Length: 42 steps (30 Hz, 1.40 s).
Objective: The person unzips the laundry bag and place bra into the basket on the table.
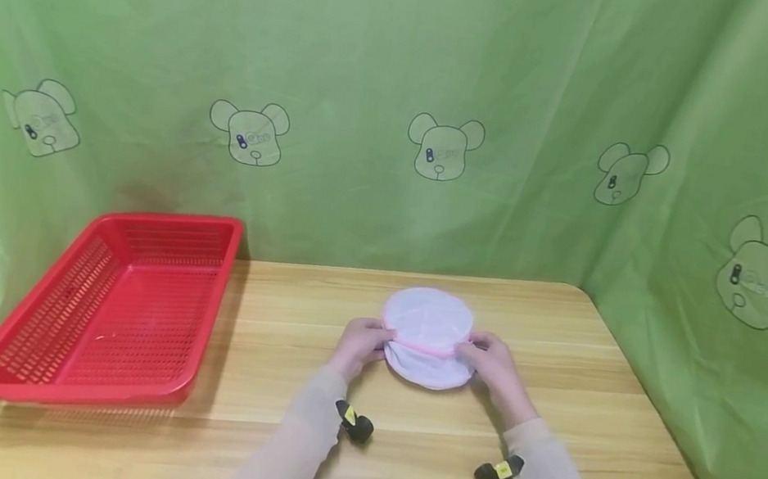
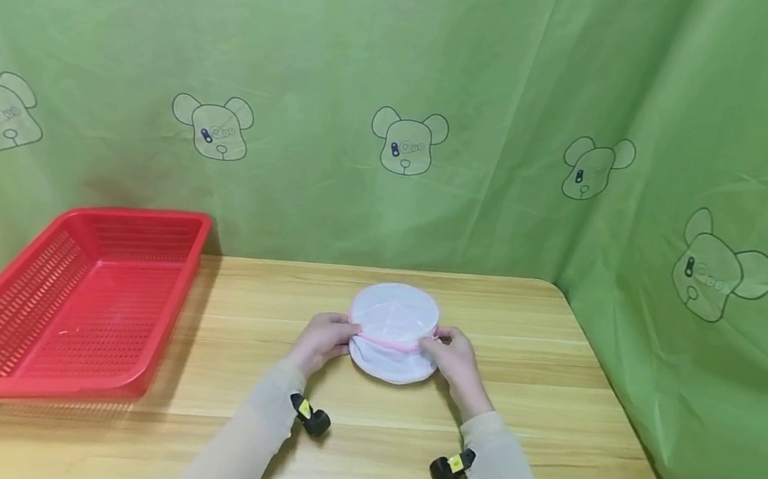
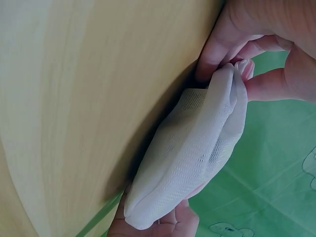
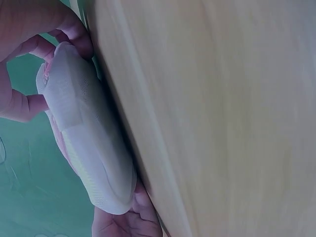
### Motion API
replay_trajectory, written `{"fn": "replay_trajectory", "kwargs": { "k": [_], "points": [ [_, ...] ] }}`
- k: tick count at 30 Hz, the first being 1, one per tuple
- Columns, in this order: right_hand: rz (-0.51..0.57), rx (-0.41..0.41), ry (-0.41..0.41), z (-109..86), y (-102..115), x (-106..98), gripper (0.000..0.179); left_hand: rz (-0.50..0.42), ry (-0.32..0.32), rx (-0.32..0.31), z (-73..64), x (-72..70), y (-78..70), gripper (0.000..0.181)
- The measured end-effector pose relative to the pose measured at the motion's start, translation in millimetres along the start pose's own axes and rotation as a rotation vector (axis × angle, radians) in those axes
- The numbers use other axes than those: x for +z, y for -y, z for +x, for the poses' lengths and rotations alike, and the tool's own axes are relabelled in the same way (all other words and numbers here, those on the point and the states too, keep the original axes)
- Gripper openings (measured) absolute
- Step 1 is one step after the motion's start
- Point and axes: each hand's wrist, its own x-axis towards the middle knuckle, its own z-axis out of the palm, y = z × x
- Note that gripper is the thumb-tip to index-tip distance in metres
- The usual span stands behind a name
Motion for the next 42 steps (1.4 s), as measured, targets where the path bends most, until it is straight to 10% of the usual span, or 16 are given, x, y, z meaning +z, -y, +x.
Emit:
{"fn": "replay_trajectory", "kwargs": {
  "k": [24,42],
  "points": [
    [0.093,-0.001,0.002,-17.2,15.0,50.7,0.052,0.043,0.024,-0.005,-15.6,-58.8,0.7,0.034],
    [0.165,-0.005,0.076,-8.6,4.9,48.7,0.058,-0.023,0.074,-0.047,-13.3,-69.7,-1.4,0.038]
  ]
}}
